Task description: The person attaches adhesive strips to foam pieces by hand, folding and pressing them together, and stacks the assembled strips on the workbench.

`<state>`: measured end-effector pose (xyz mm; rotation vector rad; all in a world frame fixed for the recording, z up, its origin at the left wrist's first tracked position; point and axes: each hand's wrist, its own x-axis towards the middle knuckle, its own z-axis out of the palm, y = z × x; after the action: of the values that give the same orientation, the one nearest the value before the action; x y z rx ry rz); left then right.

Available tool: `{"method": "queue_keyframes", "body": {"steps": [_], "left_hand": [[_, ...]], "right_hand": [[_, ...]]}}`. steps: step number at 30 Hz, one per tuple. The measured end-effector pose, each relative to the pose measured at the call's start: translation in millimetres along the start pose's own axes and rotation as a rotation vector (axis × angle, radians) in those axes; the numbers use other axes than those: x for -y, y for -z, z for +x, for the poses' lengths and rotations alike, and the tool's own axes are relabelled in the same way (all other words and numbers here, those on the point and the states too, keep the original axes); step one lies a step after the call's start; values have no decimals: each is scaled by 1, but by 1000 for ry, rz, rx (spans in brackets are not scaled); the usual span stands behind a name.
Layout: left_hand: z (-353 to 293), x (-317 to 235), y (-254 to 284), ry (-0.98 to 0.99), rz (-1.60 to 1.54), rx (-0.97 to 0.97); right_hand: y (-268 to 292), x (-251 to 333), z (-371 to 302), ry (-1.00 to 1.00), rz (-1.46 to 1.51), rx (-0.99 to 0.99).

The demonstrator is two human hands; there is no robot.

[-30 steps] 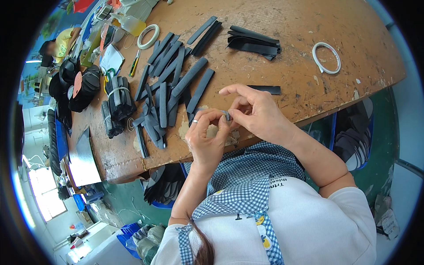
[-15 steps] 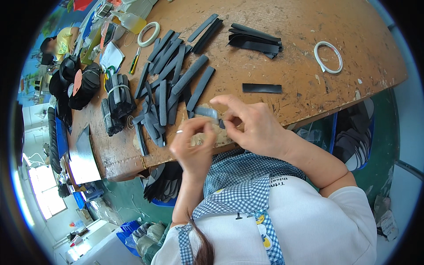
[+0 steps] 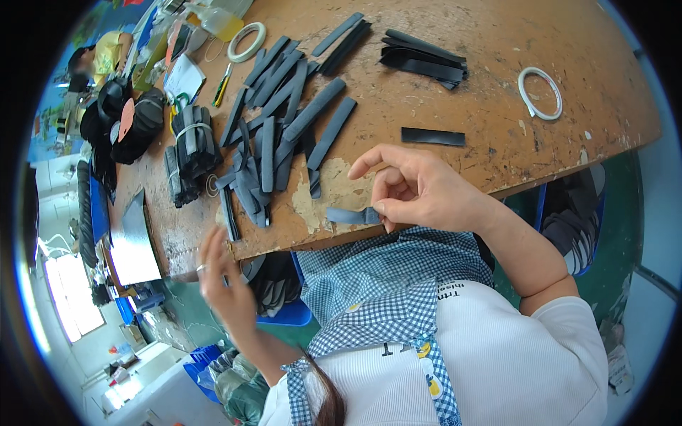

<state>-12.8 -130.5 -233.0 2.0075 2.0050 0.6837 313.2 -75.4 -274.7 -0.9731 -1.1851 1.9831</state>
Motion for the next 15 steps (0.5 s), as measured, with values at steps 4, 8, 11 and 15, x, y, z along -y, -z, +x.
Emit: {"method": "queue_keyframes", "body": {"steps": [4,8,11,15], "left_hand": [[25,-48,-27,-309,-461,369],[-2,-74,-69,-47,-710,370],[-4,-88,-85,39,-816,338],[1,-91,-92,113,-843,497]], "right_hand": [[-48,6,15,91,-130,-11],[-39,7,-13,159,-236,-116],[-25,0,-22,151,-476,-135],[-21,-7,-18,107,-387,-58]]}}
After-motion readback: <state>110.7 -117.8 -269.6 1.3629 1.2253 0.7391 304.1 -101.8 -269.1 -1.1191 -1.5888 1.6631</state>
